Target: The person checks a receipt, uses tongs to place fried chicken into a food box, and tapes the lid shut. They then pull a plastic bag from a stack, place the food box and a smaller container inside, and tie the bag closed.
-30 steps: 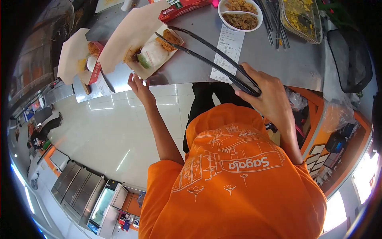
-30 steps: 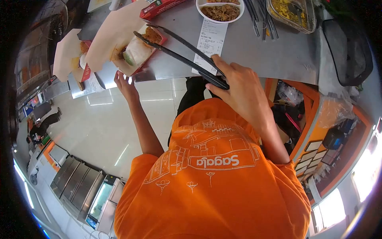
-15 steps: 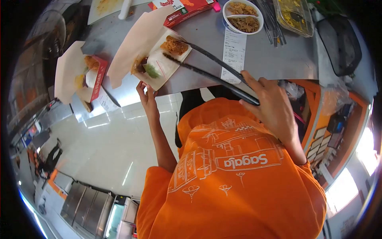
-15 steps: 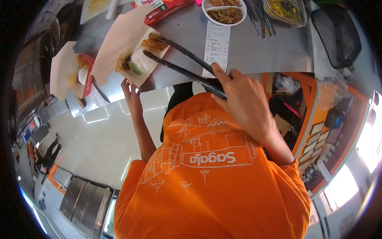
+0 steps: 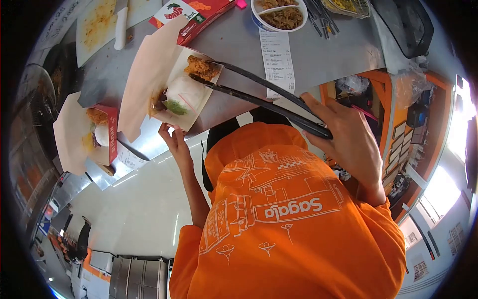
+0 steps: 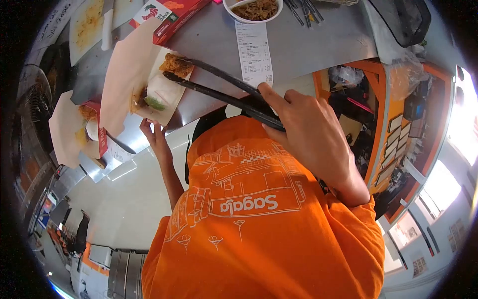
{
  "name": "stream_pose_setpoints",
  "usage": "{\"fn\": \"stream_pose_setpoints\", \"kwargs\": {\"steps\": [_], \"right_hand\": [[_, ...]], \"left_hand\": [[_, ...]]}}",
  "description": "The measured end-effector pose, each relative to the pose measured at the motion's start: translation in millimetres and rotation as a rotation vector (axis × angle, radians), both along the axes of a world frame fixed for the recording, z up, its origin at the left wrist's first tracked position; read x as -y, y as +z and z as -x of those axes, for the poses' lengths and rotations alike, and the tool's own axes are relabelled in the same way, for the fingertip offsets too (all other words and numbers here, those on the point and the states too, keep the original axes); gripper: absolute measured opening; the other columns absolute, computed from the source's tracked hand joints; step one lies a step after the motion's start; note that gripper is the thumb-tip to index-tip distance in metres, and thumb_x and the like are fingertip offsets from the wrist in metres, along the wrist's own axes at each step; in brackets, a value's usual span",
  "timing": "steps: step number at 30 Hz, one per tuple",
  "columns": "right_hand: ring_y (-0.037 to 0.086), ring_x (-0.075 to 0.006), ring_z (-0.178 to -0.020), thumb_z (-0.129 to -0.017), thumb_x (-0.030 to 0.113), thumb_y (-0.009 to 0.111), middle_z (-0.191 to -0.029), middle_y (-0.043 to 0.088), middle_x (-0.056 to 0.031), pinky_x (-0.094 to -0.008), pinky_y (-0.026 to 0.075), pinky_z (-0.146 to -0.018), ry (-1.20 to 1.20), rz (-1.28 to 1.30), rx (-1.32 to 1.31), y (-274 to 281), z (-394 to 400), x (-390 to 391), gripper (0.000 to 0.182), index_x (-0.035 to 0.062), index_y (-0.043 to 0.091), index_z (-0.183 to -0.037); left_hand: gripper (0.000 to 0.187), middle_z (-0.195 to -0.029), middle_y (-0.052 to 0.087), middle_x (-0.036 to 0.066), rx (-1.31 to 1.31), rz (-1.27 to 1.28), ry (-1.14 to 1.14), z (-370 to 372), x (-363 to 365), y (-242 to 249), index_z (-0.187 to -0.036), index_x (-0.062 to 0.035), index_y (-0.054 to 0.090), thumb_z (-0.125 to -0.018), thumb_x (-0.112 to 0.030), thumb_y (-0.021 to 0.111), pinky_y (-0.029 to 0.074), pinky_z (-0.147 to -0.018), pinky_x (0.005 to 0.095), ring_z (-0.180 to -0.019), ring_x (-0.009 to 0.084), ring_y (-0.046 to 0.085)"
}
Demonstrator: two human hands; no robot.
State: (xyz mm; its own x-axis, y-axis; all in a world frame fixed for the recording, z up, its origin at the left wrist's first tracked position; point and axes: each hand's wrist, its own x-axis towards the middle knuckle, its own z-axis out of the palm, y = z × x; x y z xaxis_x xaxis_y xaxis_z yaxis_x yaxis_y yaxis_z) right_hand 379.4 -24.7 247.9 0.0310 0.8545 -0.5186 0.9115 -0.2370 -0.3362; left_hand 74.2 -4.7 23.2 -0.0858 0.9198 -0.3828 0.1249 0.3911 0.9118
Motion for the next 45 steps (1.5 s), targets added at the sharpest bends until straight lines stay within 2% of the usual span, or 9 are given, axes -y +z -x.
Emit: {"fn": "stream_pose_setpoints", "kwargs": {"steps": [6,17,27,29,35,39,40,42,45], "right_hand": [[0.055,-0.0297,-0.06,-0.074,0.018,0.066,-0.071,0.054,-0.0145,-0.039,0.045,-0.058,-0.086,-0.036,-0.137,-17.1,-10.6,12.6,0.053,0.0043,0.048,-0.122],[0.057,-0.0261,-0.058,-0.072,0.018,0.069,-0.073,0.053,-0.0121,-0.0364,0.048,-0.054,-0.16,-0.13,-0.266,-93.7,-6.0,42.8,0.06,0.0059,0.045,-0.126],[0.057,-0.0297,-0.061,-0.073,0.019,0.067,-0.078,0.053,-0.0147,-0.0371,0.048,-0.057,-0.031,-0.025,-0.138,-37.3,-23.5,16.7,0.059,0.0063,0.044,-0.125],[0.058,-0.0307,-0.063,-0.072,0.02,0.068,-0.079,0.053,-0.0157,-0.0378,0.048,-0.059,0.039,-0.013,-0.083,-23.3,-24.4,8.4,0.059,0.0054,0.045,-0.125],[0.057,-0.0341,-0.069,-0.069,0.018,0.069,-0.084,0.056,-0.0187,-0.0404,0.045,-0.063,0.099,-0.09,-0.037,-8.3,-15.4,-23.1,0.057,0.0053,0.05,-0.121],[0.055,-0.0291,-0.064,-0.068,0.013,0.069,-0.082,0.057,-0.0189,-0.0374,0.043,-0.06,0.203,-0.099,0.028,12.3,-0.1,-43.6,0.059,0.0046,0.049,-0.122],[0.054,-0.0273,-0.063,-0.068,0.012,0.069,-0.08,0.057,-0.0186,-0.0363,0.042,-0.059,0.206,-0.082,0.066,19.9,8.0,-49.5,0.059,0.0037,0.049,-0.123],[0.053,-0.0241,-0.06,-0.068,0.01,0.068,-0.077,0.057,-0.018,-0.0341,0.042,-0.057,0.222,-0.034,0.08,34.7,22.3,-60.5,0.06,0.0011,0.048,-0.123],[0.05,-0.0192,-0.057,-0.067,0.009,0.068,-0.072,0.056,-0.0156,-0.0304,0.041,-0.055,0.214,0.081,0.174,50.3,43.7,-75.9,0.061,-0.0025,0.046,-0.123]], "left_hand": [[0.04,-0.119,0.037,0.008,-0.05,0.024,0.108,-13.1,1.4,2.9,-0.125,-0.0047,0.029,-0.094,-0.025,0.043,0.039,-0.086,0.0299,-0.104,0.0166,0.043],[0.044,-0.124,0.034,0.009,-0.044,0.066,0.115,-18.9,-0.1,3.3,-0.124,-0.0079,0.027,-0.093,-0.034,0.044,0.04,-0.089,0.0362,-0.112,0.0186,0.039],[0.042,-0.12,0.035,0.008,-0.019,0.069,0.14,-9.8,1.6,-3.4,-0.124,-0.0078,0.028,-0.092,-0.028,0.046,0.041,-0.087,0.0349,-0.11,0.0185,0.04],[0.039,-0.114,0.039,0.006,-0.112,0.037,0.128,-3.6,3.3,-10.3,-0.125,-0.008,0.031,-0.091,-0.021,0.046,0.041,-0.08,0.03,-0.098,0.016,0.042],[0.037,-0.103,0.043,0.006,-0.061,-0.08,0.097,0.4,1.2,-21.5,-0.119,-0.0054,0.032,-0.091,-0.022,0.049,0.042,-0.059,0.023,-0.068,0.0108,0.048],[0.039,-0.104,0.048,0.009,0.059,-0.121,0.078,5.4,-5.4,-16.9,-0.117,-0.0023,0.035,-0.088,-0.019,0.054,0.045,-0.066,0.0259,-0.075,0.0131,0.053],[0.035,-0.098,0.051,0.008,0.044,-0.223,0.062,9.8,-8.2,-17.7,-0.113,-0.0016,0.04,-0.087,-0.018,0.055,0.045,-0.065,0.0256,-0.072,0.0128,0.054],[0.024,-0.09,0.055,0.009,0.047,-0.127,0.07,26.3,-8.9,0.9,-0.102,-0.0012,0.05,-0.085,-0.016,0.057,0.045,-0.061,0.0263,-0.068,0.0139,0.054],[0.013,-0.083,0.057,0.01,-0.114,-0.229,0.283,67.8,-4.8,6.3,-0.091,-0.0017,0.056,-0.084,-0.013,0.057,0.044,-0.057,0.0279,-0.063,0.0173,0.055]]}}
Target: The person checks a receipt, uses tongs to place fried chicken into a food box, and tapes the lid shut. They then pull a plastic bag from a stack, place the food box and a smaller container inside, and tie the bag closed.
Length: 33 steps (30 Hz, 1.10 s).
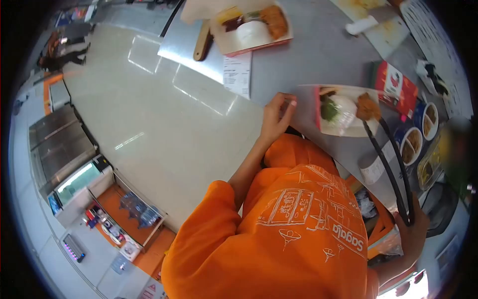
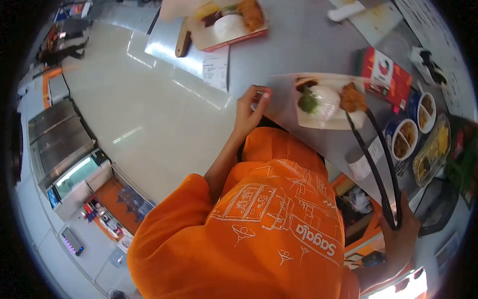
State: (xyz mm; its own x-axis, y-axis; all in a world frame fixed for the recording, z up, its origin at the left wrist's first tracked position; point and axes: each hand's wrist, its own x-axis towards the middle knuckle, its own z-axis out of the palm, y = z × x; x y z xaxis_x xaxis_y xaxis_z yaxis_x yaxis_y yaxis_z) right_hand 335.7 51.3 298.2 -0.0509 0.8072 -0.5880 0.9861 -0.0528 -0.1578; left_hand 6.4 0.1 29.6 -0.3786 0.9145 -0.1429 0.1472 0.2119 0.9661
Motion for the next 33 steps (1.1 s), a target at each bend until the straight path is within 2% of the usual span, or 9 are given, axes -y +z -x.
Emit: {"fn": "stream_pose_setpoints", "kwargs": {"steps": [3,6,9,11,12,14,26,30,33], "right_hand": [[0.046,-0.0126,-0.059,-0.067,0.008,0.066,-0.07,0.054,-0.0088,-0.0263,0.039,-0.056,-0.054,0.06,0.084,9.0,3.8,-9.0,0.062,-0.0031,0.045,-0.124],[0.049,-0.0116,-0.065,-0.069,0.01,0.065,-0.076,0.058,-0.0081,-0.0253,0.041,-0.06,-0.166,0.177,0.131,18.8,15.2,-24.6,0.062,-0.0028,0.044,-0.125],[0.051,-0.0122,-0.069,-0.07,0.012,0.065,-0.081,0.06,-0.0083,-0.0248,0.041,-0.063,-0.167,0.232,0.233,26.8,34.2,-37.2,0.061,-0.003,0.044,-0.125],[0.047,-0.011,-0.064,-0.07,0.011,0.066,-0.078,0.057,-0.0057,-0.0239,0.037,-0.059,-0.093,0.247,0.244,32.3,37.0,-44.3,0.061,-0.0027,0.044,-0.126],[0.041,-0.0075,-0.054,-0.071,0.013,0.067,-0.071,0.052,-0.002,-0.0225,0.032,-0.048,-0.032,0.2,0.231,34.1,28.3,-41.7,0.061,-0.002,0.045,-0.126],[0.036,-0.005,-0.049,-0.071,0.014,0.068,-0.068,0.05,0.0003,-0.0217,0.029,-0.042,-0.023,0.179,0.23,37.7,26.6,-44.5,0.061,-0.0014,0.046,-0.126],[0.036,-0.004,-0.049,-0.075,0.016,0.065,-0.07,0.05,0.002,-0.0196,0.031,-0.043,-0.203,0.226,0.367,53.8,89.2,-40.7,0.058,0.0015,0.045,-0.127],[0.047,-0.0075,-0.064,-0.076,0.017,0.066,-0.077,0.055,-0.0024,-0.0215,0.041,-0.06,-0.24,0.102,0.266,37.3,76.7,-31.7,0.057,0.0006,0.046,-0.126],[0.046,-0.0082,-0.062,-0.073,0.02,0.068,-0.076,0.057,-0.0033,-0.0217,0.04,-0.057,-0.17,0.078,0.169,31.6,74.8,-22.7,0.061,0.0001,0.046,-0.126]], "left_hand": [[0.008,-0.085,0.056,0.011,-0.302,-0.117,0.296,53.9,14.7,0.2,-0.085,-0.0018,0.057,-0.082,-0.009,0.056,0.043,-0.057,0.0281,-0.064,0.0198,0.054],[0.012,-0.092,0.055,0.011,-0.471,0.019,0.41,101.3,36.4,-2.8,-0.09,-0.0012,0.055,-0.08,-0.007,0.057,0.043,-0.062,0.0296,-0.071,0.0222,0.053],[0.023,-0.1,0.052,0.012,-0.405,0.149,0.493,129.1,50.8,-20.2,-0.1,-0.001,0.051,-0.079,-0.009,0.059,0.042,-0.068,0.0331,-0.079,0.0238,0.051],[0.042,-0.114,0.048,0.015,-0.155,0.225,0.455,139.0,54.0,-31.9,-0.113,-0.0008,0.041,-0.079,-0.016,0.062,0.042,-0.078,0.0394,-0.094,0.0264,0.052],[0.045,-0.116,0.048,0.015,-0.033,0.235,0.459,142.1,53.6,-39.7,-0.115,-0.0005,0.04,-0.079,-0.017,0.062,0.041,-0.08,0.0408,-0.098,0.0266,0.052],[0.053,-0.12,0.048,0.017,0.131,0.257,0.454,145.0,52.0,-45.3,-0.119,0.0008,0.036,-0.08,-0.021,0.064,0.039,-0.086,0.0451,-0.107,0.0277,0.05],[0.039,-0.09,0.061,0.012,0.127,0.21,0.336,155.8,49.7,-51.7,-0.106,0.0009,0.043,-0.078,-0.014,0.065,0.043,-0.077,0.0338,-0.083,0.0221,0.06],[0.034,-0.093,0.058,0.014,0.053,0.196,0.325,160.1,49.7,-51.4,-0.103,0.0022,0.045,-0.079,-0.012,0.064,0.043,-0.077,0.0319,-0.083,0.0211,0.058],[0.031,-0.095,0.056,0.013,-0.124,0.136,0.349,157.7,44.9,-35.4,-0.101,0.0026,0.047,-0.08,-0.012,0.063,0.042,-0.077,0.0311,-0.082,0.0204,0.056]]}}
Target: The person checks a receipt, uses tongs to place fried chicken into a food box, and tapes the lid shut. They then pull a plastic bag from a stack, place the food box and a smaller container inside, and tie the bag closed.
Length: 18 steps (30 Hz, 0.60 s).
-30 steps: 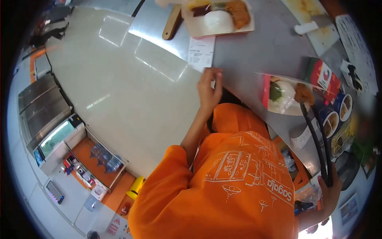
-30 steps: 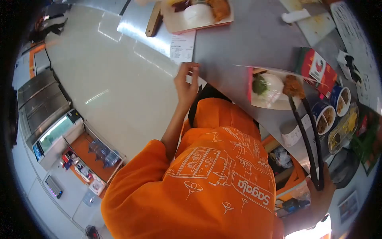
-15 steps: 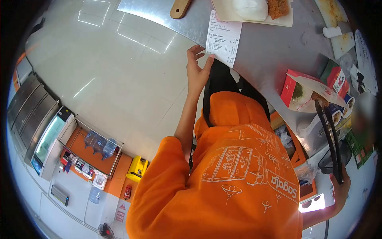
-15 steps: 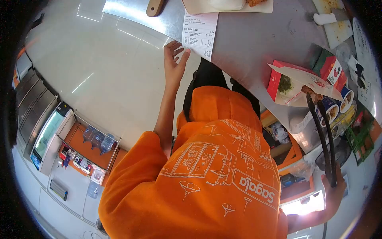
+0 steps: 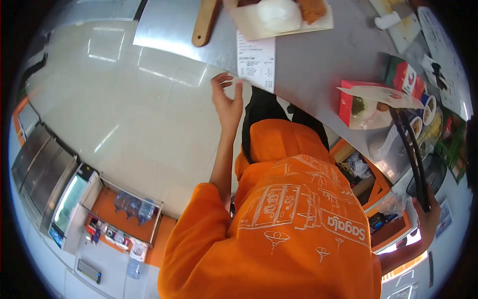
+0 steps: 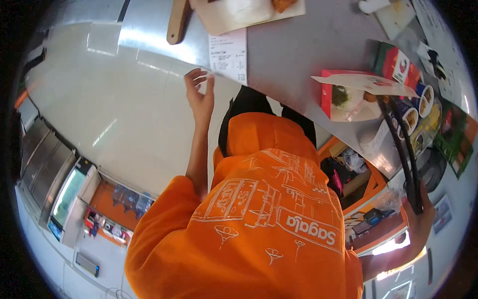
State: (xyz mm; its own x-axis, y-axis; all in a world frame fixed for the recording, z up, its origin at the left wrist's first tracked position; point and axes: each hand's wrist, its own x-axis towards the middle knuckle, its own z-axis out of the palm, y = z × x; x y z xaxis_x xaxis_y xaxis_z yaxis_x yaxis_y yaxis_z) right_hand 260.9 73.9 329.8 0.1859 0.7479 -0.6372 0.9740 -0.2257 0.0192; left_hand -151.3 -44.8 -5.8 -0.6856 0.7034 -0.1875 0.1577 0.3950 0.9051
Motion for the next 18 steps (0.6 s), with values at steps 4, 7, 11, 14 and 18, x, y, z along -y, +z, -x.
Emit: {"fn": "stream_pose_setpoints", "kwargs": {"steps": [4,7,11,14,18], "right_hand": [[0.054,-0.0118,-0.071,-0.071,0.016,0.067,-0.081,0.063,-0.0111,-0.0262,0.044,-0.068,-0.047,0.007,0.009,-12.6,-5.8,10.4,0.057,-0.0053,0.048,-0.121],[0.059,-0.0165,-0.069,-0.069,0.014,0.067,-0.082,0.064,-0.0182,-0.0282,0.045,-0.069,0.055,-0.029,0.02,-31.2,15.5,4.9,0.057,-0.0048,0.049,-0.119],[0.061,-0.0234,-0.068,-0.068,0.015,0.069,-0.083,0.064,-0.0189,-0.0324,0.046,-0.069,0.097,-0.101,-0.032,-47.5,9.0,4.8,0.056,-0.0035,0.051,-0.118],[0.06,-0.0216,-0.068,-0.068,0.015,0.07,-0.083,0.064,-0.0186,-0.0323,0.046,-0.07,0.051,-0.102,-0.028,-46.2,-4.4,6.8,0.056,-0.0038,0.051,-0.117],[0.057,-0.0141,-0.067,-0.068,0.013,0.071,-0.075,0.062,-0.0144,-0.0296,0.045,-0.069,0.05,-0.194,-0.21,-54.4,-41.8,22.8,0.056,-0.004,0.051,-0.118]], "left_hand": [[0.026,-0.095,0.054,0.011,-0.178,-0.07,-0.041,0.9,-16.5,15.5,-0.099,0.0023,0.048,-0.08,-0.011,0.062,0.042,-0.077,0.0314,-0.081,0.0198,0.053],[0.025,-0.095,0.054,0.01,-0.165,-0.112,-0.056,-0.1,-32.5,24.2,-0.098,0.0011,0.048,-0.08,-0.01,0.062,0.041,-0.077,0.0323,-0.081,0.0188,0.052],[0.024,-0.098,0.054,0.008,-0.157,-0.134,-0.081,0.8,-42.5,28.5,-0.099,-0.001,0.048,-0.081,-0.011,0.061,0.04,-0.078,0.0347,-0.083,0.0179,0.052],[0.024,-0.101,0.053,0.009,-0.156,-0.124,-0.068,-2.2,-44.5,31.2,-0.101,-0.0004,0.047,-0.082,-0.011,0.059,0.04,-0.08,0.0365,-0.088,0.0198,0.051],[0.024,-0.107,0.05,0.008,-0.16,-0.096,-0.069,-4.7,-43.2,31.6,-0.104,-0.0037,0.045,-0.083,-0.008,0.057,0.042,-0.078,0.0314,-0.091,0.0167,0.048]]}}
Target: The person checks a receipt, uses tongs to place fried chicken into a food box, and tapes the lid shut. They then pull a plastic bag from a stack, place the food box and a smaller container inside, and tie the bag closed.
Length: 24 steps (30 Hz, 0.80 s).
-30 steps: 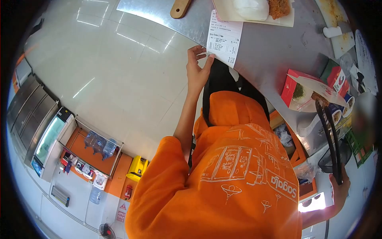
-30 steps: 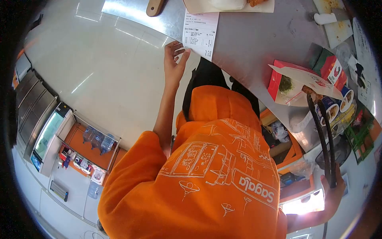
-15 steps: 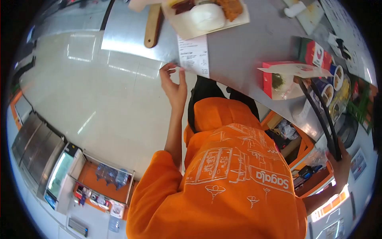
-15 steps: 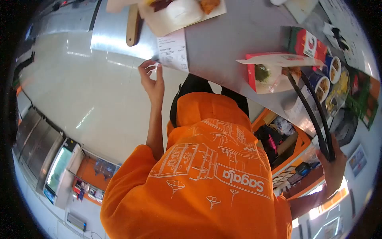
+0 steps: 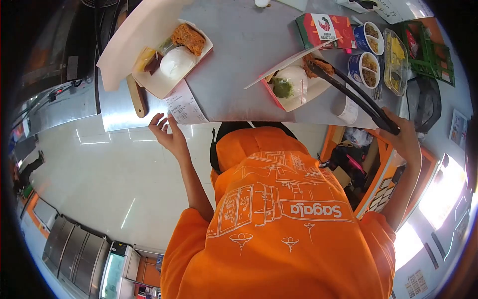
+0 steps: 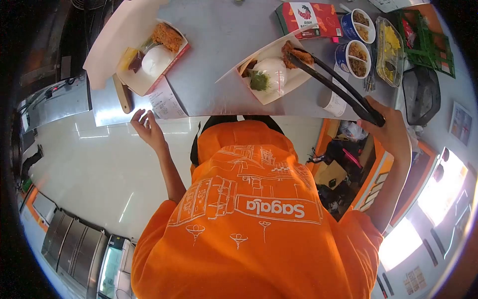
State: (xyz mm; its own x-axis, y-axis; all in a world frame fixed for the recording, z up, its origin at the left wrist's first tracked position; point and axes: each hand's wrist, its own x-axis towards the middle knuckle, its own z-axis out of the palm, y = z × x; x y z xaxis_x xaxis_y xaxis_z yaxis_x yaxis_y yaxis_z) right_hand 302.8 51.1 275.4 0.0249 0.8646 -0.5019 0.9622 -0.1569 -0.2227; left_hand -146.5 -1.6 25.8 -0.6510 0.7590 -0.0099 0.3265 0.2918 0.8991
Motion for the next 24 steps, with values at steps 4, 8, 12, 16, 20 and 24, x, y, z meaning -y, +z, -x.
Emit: {"fn": "stream_pose_setpoints", "kwargs": {"steps": [4,8,12,16,20,24], "right_hand": [[0.052,-0.0105,-0.065,-0.069,0.012,0.07,-0.072,0.057,-0.0072,-0.0257,0.043,-0.066,-0.21,0.148,0.007,20.1,-3.3,5.4,0.056,-0.0035,0.05,-0.119],[0.042,-0.0043,-0.048,-0.069,0.013,0.069,-0.071,0.054,0.0005,-0.0193,0.033,-0.044,-0.37,0.199,-0.069,34.9,-22.1,18.7,0.058,0.0009,0.05,-0.123],[0.033,-0.0007,-0.04,-0.069,0.023,0.071,-0.066,0.05,0.0032,-0.0164,0.021,-0.036,-0.496,0.062,-0.201,54.6,-78.5,52.2,0.066,0.0016,0.047,-0.126],[0.033,-0.0015,-0.04,-0.064,0.032,0.073,-0.065,0.049,0.0034,-0.0166,0.02,-0.036,-0.33,0.064,-0.522,79.1,-85.2,58.7,0.075,-0.0024,0.046,-0.125],[0.037,-0.0026,-0.041,-0.063,0.03,0.072,-0.067,0.051,0.0009,-0.0186,0.025,-0.037,-0.292,-0.072,-0.5,75.7,-34.3,68.6,0.076,-0.0042,0.045,-0.125],[0.038,-0.0023,-0.042,-0.066,0.012,0.069,-0.067,0.052,-0.0006,-0.0181,0.026,-0.039,-0.387,0.221,-0.524,26.3,124.9,11.7,0.064,-0.0021,0.047,-0.124]], "left_hand": [[0.025,-0.105,0.05,0.008,0.048,-0.03,0.022,-8.9,-3.1,1.9,-0.104,-0.0034,0.045,-0.083,-0.008,0.057,0.042,-0.078,0.0318,-0.09,0.0178,0.049],[0.027,-0.103,0.052,0.009,0.11,-0.09,0.07,-16.2,-6.5,-2.9,-0.105,-0.0037,0.045,-0.082,-0.01,0.058,0.041,-0.079,0.0348,-0.09,0.0202,0.05],[0.027,-0.105,0.048,0.008,0.108,-0.088,0.126,-20.6,0.4,3.3,-0.106,-0.0028,0.045,-0.082,-0.007,0.058,0.043,-0.076,0.0285,-0.091,0.0163,0.048],[0.024,-0.105,0.048,0.007,0.181,-0.137,0.168,-8.0,3.0,-8.0,-0.105,-0.0028,0.045,-0.084,-0.009,0.057,0.042,-0.074,0.0272,-0.087,0.0147,0.047],[0.02,-0.1,0.048,0.007,0.348,-0.152,0.08,21.3,-24.6,-13.3,-0.102,-0.0012,0.044,-0.087,-0.011,0.052,0.042,-0.069,0.0241,-0.084,0.0149,0.051],[0.02,-0.103,0.051,0.009,0.557,-0.047,-0.101,58.6,-45.3,-10.3,-0.105,-0.0014,0.043,-0.092,-0.016,0.046,0.042,-0.071,0.0243,-0.082,0.0153,0.056]]}}
